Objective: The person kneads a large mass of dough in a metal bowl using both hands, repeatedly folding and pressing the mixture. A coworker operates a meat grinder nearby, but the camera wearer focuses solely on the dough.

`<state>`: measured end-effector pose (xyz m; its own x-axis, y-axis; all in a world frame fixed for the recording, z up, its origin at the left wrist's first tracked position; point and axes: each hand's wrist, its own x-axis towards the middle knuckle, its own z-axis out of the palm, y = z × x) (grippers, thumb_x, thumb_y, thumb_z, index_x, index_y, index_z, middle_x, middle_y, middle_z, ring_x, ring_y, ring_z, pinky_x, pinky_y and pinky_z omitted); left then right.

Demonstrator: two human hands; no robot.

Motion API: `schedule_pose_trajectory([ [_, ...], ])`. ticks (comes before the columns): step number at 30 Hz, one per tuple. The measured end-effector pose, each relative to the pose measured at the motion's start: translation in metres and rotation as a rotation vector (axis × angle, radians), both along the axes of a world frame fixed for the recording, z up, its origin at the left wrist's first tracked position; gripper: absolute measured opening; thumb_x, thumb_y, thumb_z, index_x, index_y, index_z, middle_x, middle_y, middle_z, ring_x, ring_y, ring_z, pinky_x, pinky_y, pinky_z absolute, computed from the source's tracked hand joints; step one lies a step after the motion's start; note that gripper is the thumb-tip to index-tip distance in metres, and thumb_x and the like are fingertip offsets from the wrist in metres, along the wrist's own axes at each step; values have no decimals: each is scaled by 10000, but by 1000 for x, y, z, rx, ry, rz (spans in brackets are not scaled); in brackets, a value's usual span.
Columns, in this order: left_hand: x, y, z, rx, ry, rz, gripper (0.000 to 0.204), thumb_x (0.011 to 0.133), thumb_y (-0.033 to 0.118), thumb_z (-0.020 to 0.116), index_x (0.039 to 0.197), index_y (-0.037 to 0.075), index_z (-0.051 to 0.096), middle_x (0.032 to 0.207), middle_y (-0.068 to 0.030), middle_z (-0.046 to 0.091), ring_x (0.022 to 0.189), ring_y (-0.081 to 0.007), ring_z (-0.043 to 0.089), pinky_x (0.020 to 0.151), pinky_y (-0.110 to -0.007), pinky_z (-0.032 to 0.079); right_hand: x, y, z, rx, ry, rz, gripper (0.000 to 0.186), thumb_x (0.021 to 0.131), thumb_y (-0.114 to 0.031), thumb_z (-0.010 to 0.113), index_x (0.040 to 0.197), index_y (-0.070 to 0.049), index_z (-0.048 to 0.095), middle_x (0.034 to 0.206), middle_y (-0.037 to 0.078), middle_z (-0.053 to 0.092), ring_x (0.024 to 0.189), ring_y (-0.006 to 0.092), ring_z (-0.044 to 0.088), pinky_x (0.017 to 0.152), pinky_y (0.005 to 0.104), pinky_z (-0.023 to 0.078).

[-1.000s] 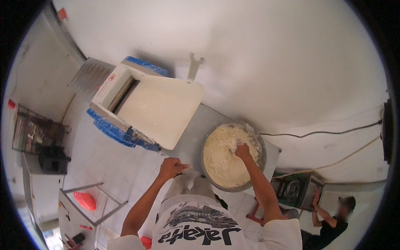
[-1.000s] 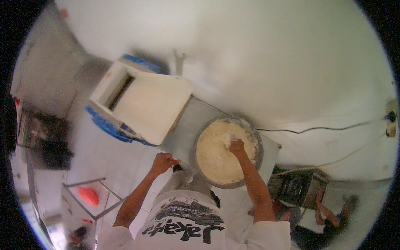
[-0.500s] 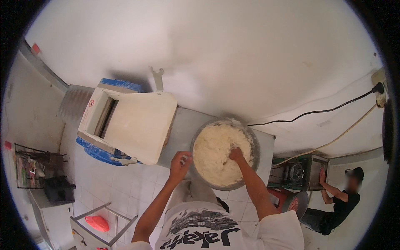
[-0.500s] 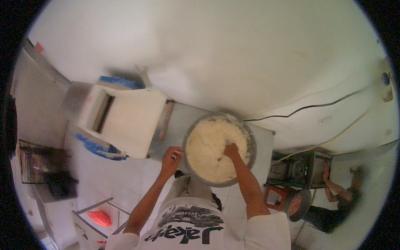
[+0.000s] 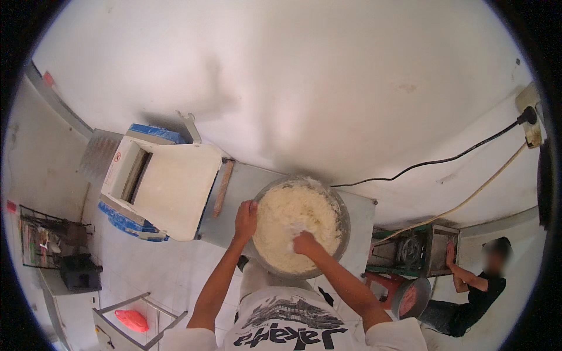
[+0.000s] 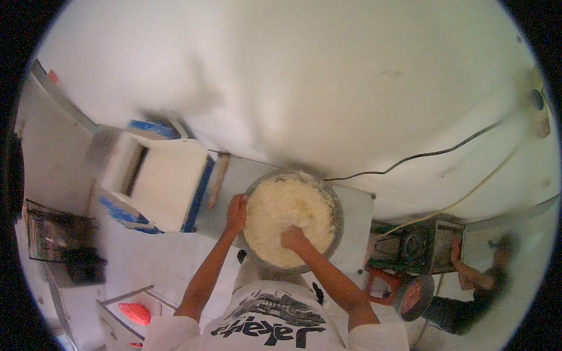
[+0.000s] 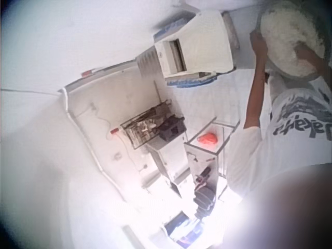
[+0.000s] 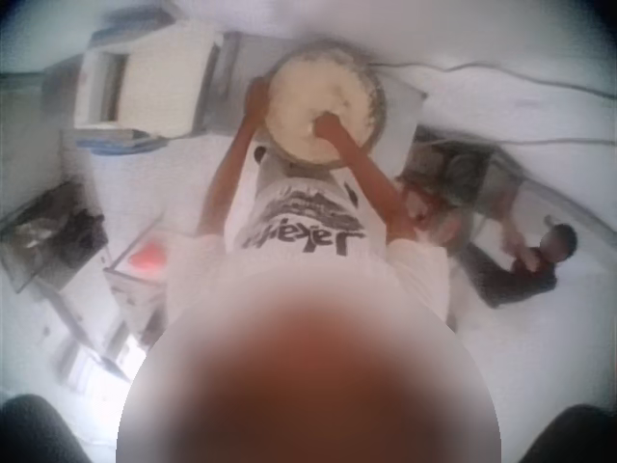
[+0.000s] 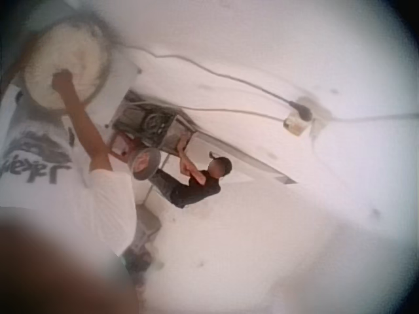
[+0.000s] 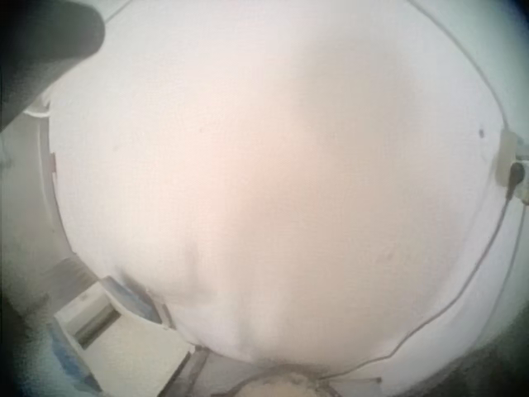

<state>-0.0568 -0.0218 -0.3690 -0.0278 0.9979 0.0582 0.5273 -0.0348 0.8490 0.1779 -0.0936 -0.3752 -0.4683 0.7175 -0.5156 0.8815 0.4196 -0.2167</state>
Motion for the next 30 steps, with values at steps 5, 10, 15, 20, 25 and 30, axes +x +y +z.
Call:
schedule_pose_trajectory([
  [5, 6, -4, 9, -37, 6, 86, 385, 1026, 342, 483, 1052, -15, 624, 1009, -199, 634, 970, -400, 620, 848, -455, 474, -56, 33, -41, 85, -73, 11, 247, 804, -272, 596, 904, -137, 777, 964, 103, 712, 953, 291, 670, 844, 436, 526],
  [10, 14, -2, 18, -49, -33, 113, 364, 1010, 328, 533, 1015, -19, 641, 923, -207, 669, 880, -398, 642, 789, -429, 485, -45, 78, -46, 121, 31, -123, 260, 818, -235, 593, 986, -136, 765, 1038, 112, 713, 1017, 297, 667, 875, 439, 529],
  [15, 23, -29, 16, -66, -169, 277, 375, 997, 327, 562, 1001, -38, 646, 837, -198, 674, 801, -360, 643, 773, -409, 487, -24, 31, -38, 2, 160, -147, 432, 826, -222, 601, 1244, -125, 643, 1154, 138, 687, 1105, 329, 632, 931, 444, 507],
  [20, 29, -114, 0, -150, -69, 402, 466, 998, 311, 550, 1296, -44, 497, 1148, -254, 574, 1019, -383, 574, 892, -439, 446, 30, 15, -1, 6, 112, 86, 553, 851, -257, 597, 1381, -109, 537, 1331, 190, 581, 1201, 336, 578, 1010, 461, 460],
  [25, 30, -112, 60, 22, 352, 84, 684, 994, 323, 530, 1513, 1, 221, 1508, -285, 225, 1356, -457, 292, 1076, -572, 262, 48, 81, -47, 238, 309, -226, 361, 782, -360, 644, 1006, -88, 725, 1024, 128, 712, 937, 321, 669, 857, 474, 507],
  [30, 42, -39, 62, 170, 429, -108, 683, 975, 365, 561, 1493, 8, 295, 1498, -251, 276, 1377, -433, 274, 1083, -581, 227, 11, 72, -105, 90, 152, -123, 373, 790, -438, 635, 954, -125, 752, 988, 119, 726, 935, 326, 667, 869, 466, 507],
])
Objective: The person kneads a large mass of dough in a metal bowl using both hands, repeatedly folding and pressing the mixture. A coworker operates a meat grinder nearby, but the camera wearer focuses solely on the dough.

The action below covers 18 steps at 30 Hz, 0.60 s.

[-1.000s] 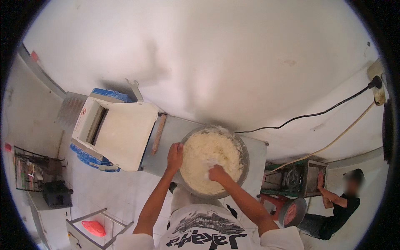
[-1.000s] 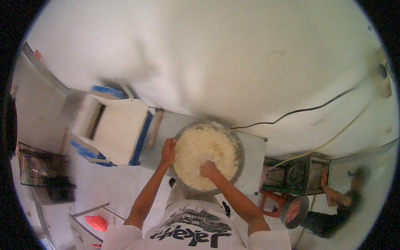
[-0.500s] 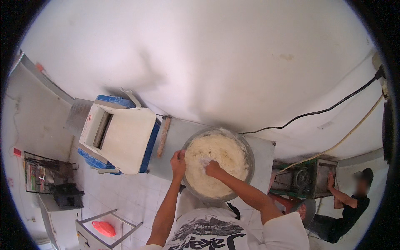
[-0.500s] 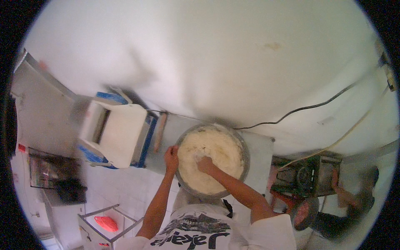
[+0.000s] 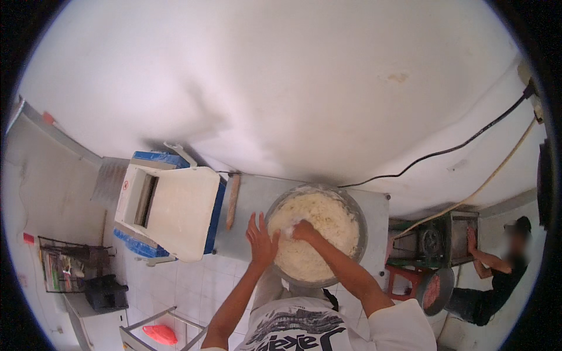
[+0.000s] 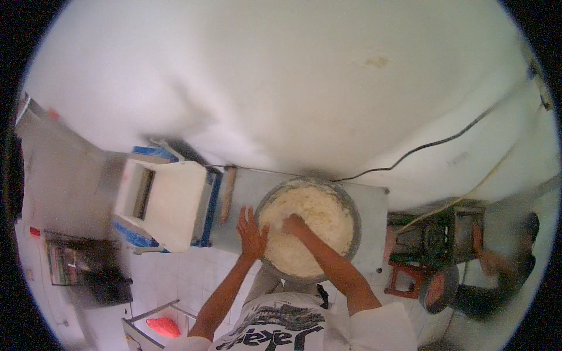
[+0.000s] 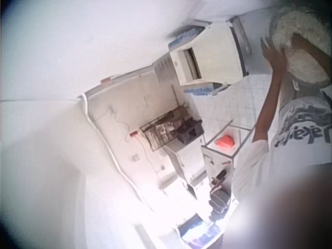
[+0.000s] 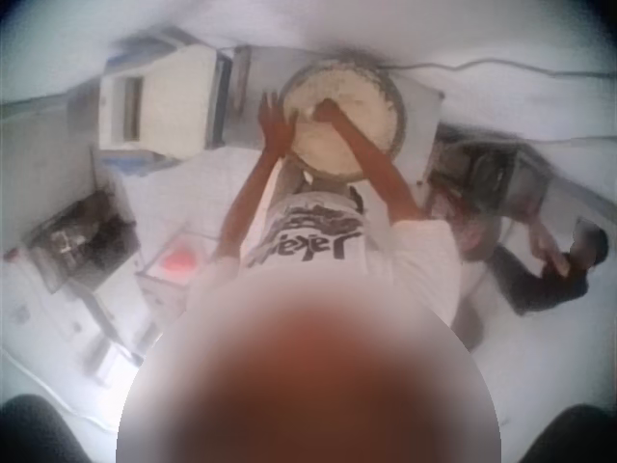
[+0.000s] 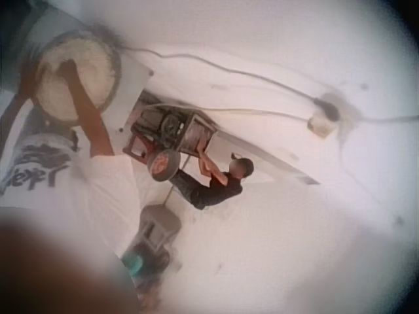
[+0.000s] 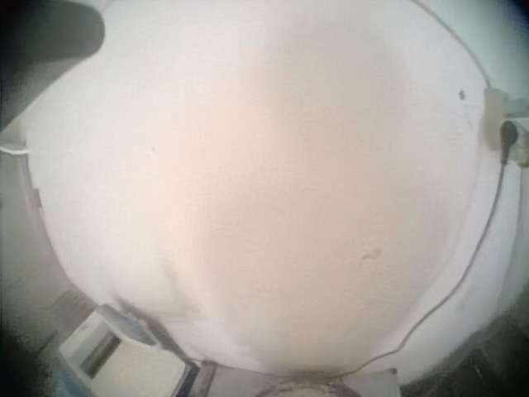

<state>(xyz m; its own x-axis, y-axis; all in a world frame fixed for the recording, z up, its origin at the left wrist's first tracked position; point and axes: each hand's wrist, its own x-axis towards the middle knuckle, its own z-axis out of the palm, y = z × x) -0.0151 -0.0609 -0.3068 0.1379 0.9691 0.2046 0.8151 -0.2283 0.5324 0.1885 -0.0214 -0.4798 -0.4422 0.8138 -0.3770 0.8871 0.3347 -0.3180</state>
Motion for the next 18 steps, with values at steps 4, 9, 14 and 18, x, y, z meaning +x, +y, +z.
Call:
schedule_pose_trajectory([
  [4, -31, 57, -33, 46, 26, -173, 533, 946, 316, 615, 1365, 24, 462, 1402, -191, 424, 1309, -385, 379, 1057, -552, 274, -34, -53, 50, -72, 175, -69, 449, 805, -468, 638, 1120, -158, 718, 1136, 116, 704, 1047, 326, 643, 942, 438, 481],
  [9, -10, 86, -23, 18, -332, -92, 299, 969, 225, 595, 1192, 26, 603, 1236, -163, 561, 1198, -355, 493, 992, -492, 374, 44, -106, 69, 196, 259, -413, 517, 844, -428, 667, 1302, -193, 612, 1245, 142, 645, 1134, 332, 614, 982, 422, 479],
  [14, 31, 94, -38, -189, -573, -258, 301, 998, 221, 562, 1187, -11, 598, 1132, -188, 598, 1066, -363, 577, 923, -412, 461, 172, -88, -55, 238, 160, -616, 538, 900, -517, 602, 1222, -87, 633, 1151, 158, 679, 1027, 330, 651, 902, 420, 515],
  [18, 14, 100, -42, -300, -597, -319, 372, 1015, 277, 554, 1236, -21, 581, 1118, -186, 617, 1029, -334, 610, 923, -391, 479, 109, -45, -52, -153, -137, -466, 470, 850, -422, 621, 1127, -47, 681, 1122, 152, 682, 962, 337, 656, 828, 445, 517],
])
